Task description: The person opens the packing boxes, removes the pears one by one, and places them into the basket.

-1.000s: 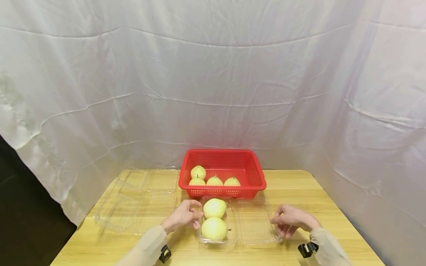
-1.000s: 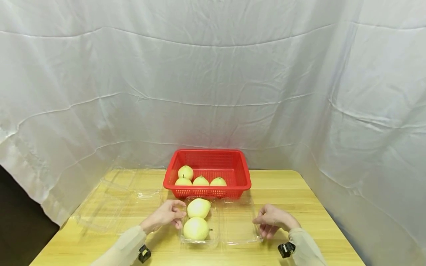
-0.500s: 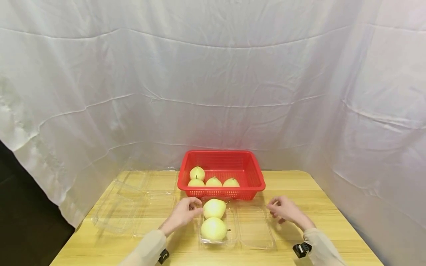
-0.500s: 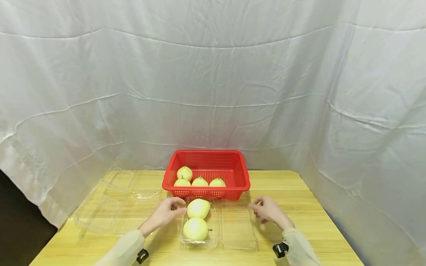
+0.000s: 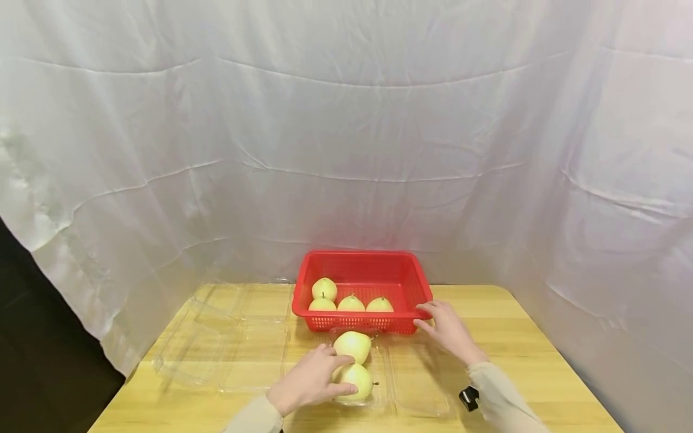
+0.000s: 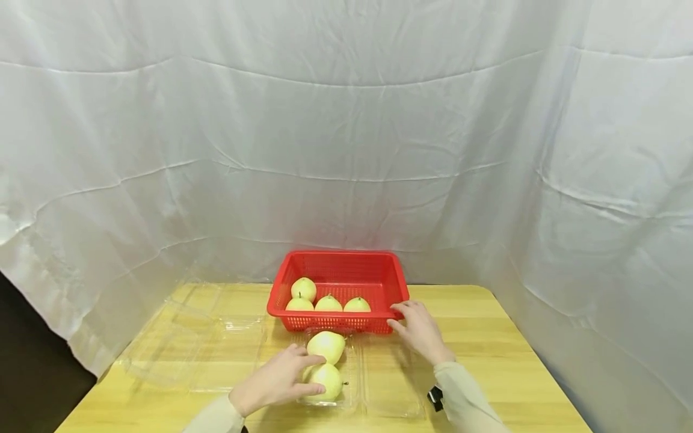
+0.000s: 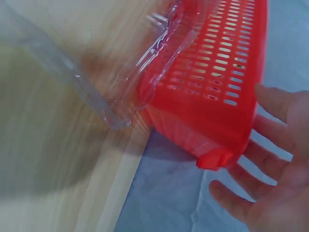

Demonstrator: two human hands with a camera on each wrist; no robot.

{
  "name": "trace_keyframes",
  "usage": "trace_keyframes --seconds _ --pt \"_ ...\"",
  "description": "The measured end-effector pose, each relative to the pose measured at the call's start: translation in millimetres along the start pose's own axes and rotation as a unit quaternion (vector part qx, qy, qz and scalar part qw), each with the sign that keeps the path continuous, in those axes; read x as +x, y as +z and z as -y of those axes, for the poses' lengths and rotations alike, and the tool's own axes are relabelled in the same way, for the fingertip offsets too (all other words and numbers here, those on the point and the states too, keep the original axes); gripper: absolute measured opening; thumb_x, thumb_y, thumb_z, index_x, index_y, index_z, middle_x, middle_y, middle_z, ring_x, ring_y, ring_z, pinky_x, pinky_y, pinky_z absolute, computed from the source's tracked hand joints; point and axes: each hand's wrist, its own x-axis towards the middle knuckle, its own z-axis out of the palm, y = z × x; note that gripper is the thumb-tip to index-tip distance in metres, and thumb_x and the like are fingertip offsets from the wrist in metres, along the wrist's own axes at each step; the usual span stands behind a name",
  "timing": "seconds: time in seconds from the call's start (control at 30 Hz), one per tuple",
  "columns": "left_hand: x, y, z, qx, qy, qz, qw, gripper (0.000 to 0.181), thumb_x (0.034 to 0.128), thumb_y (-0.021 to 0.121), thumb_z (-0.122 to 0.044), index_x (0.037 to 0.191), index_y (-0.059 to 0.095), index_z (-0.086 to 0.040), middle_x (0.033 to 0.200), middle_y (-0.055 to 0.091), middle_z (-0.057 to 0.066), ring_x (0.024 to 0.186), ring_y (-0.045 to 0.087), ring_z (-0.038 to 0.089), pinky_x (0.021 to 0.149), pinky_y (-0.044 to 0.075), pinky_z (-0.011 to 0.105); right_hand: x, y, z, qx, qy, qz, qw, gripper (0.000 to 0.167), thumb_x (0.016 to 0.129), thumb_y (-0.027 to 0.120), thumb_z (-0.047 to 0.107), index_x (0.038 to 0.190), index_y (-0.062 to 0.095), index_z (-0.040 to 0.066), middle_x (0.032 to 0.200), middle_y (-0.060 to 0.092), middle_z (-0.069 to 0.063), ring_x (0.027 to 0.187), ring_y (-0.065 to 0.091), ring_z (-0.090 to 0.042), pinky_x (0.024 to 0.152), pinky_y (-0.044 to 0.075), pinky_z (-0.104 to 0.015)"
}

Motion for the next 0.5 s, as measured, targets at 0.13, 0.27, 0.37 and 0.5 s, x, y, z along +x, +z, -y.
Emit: trace_keyframes --seconds 0.13,0.27,0.37,0.5 --pt "-0.5 3.3 -3.4 0.025 -0.001 -0.013 0.9996 0.055 0.0846 0.064 -0.060 0.125 0.066 -0.022 0.104 0.067 -0.003 0.101 0.057 0.016 0.091 0.046 0.039 6.5 3.0 -1.6 -0.017 -0.008 0.011 0.9998 0.022 0.082 0.078 0.017 0.100 0.075 0.004 0.097 0.073 -0.009 0.107 0.060 -0.036 0.095 0.048 -0.052" --pt "0.5 5.1 -6.5 0.041 0.000 -0.020 0.9989 0.056 0.0837 0.064 -0.062 0.124 0.066 -0.023 0.106 0.069 -0.001 0.100 0.056 0.017 0.088 0.047 0.037 10.5 2.5 -2.4 -0.021 0.006 0.026 0.9994 0.019 0.081 0.079 0.019 0.094 0.078 0.006 0.090 0.075 -0.005 0.111 0.060 -0.038 0.098 0.047 -0.052" --pt "2.1 7.8 -9.6 0.053 -0.005 -0.021 0.9984 0.057 0.0835 0.062 -0.064 0.125 0.066 -0.025 0.109 0.071 0.001 0.100 0.056 0.018 0.089 0.046 0.037 13.4 1.4 -0.9 -0.019 0.024 0.039 0.9988 0.018 0.082 0.078 0.024 0.090 0.079 0.008 0.086 0.074 -0.002 0.102 0.061 -0.033 0.091 0.050 -0.049" --pt "4.2 12.5 -12.8 0.066 -0.015 -0.015 0.9976 0.059 0.0814 0.063 -0.066 0.126 0.065 -0.026 0.104 0.071 0.002 0.099 0.057 0.019 0.091 0.046 0.038 17.1 1.2 4.3 -0.016 0.057 0.056 0.9966 0.020 0.084 0.077 0.029 0.088 0.079 0.010 0.083 0.072 0.001 0.091 0.059 -0.025 0.082 0.050 -0.044"
